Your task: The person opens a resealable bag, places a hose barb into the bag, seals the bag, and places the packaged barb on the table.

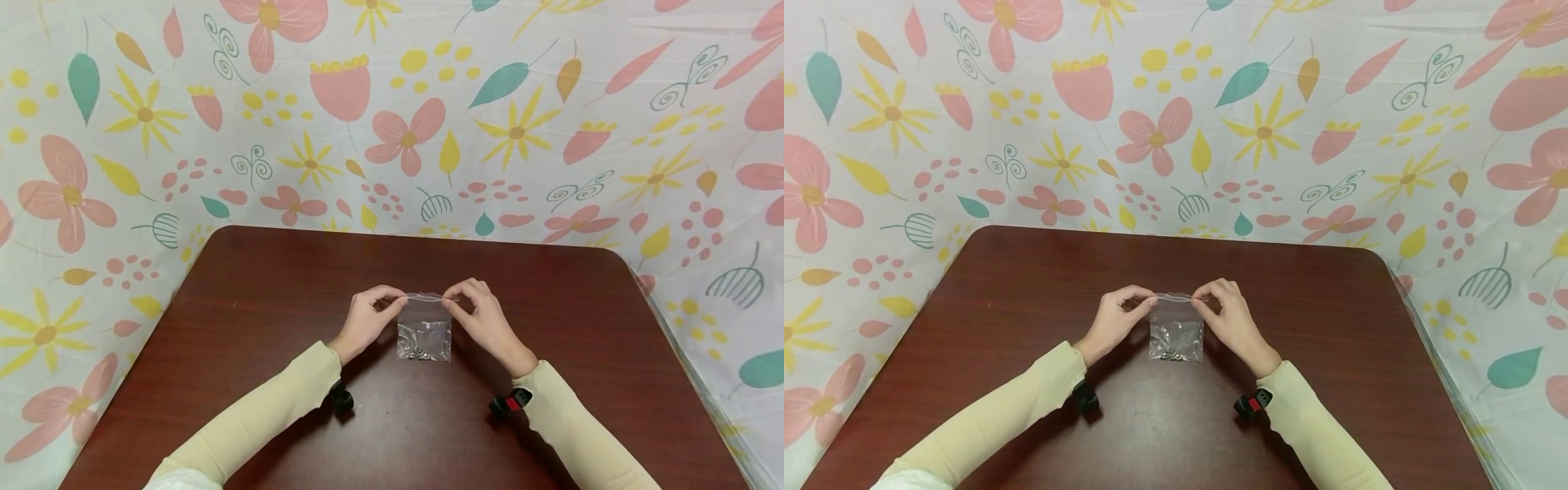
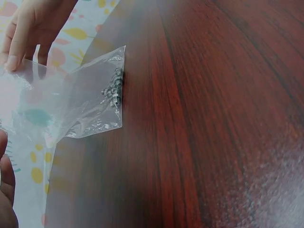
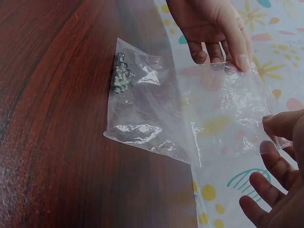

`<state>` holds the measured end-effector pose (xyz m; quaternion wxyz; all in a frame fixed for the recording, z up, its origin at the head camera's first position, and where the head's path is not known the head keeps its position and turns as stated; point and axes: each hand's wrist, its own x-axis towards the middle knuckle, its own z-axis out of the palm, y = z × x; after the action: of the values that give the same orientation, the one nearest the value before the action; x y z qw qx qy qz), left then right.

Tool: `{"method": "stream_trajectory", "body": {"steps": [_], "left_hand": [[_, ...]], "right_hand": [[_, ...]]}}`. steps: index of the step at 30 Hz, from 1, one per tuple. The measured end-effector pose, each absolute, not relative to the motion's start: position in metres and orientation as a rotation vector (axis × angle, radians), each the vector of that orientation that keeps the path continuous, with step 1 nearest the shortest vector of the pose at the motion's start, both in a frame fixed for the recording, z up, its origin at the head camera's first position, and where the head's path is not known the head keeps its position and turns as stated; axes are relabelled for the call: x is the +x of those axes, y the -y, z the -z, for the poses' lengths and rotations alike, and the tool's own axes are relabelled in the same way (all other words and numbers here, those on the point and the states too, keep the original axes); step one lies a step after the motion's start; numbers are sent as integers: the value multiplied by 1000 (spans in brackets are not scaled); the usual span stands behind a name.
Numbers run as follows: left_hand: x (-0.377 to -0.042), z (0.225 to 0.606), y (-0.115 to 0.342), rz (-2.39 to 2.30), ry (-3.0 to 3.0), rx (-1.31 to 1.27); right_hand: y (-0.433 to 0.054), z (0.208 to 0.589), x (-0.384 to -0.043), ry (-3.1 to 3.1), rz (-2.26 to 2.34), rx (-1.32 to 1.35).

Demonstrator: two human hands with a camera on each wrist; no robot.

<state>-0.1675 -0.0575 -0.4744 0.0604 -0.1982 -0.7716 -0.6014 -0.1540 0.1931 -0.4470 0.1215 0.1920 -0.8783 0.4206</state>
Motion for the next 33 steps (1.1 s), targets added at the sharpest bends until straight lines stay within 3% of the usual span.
{"method": "stream_trajectory", "body": {"steps": [24, 33], "left_hand": [[-166, 474, 51, 1838, 2336, -533], [-151, 447, 50, 1846, 2323, -538]], "right_hand": [[-189, 447, -155, 2601, -1228, 577], [-190, 448, -155, 2593, -1255, 564]]}}
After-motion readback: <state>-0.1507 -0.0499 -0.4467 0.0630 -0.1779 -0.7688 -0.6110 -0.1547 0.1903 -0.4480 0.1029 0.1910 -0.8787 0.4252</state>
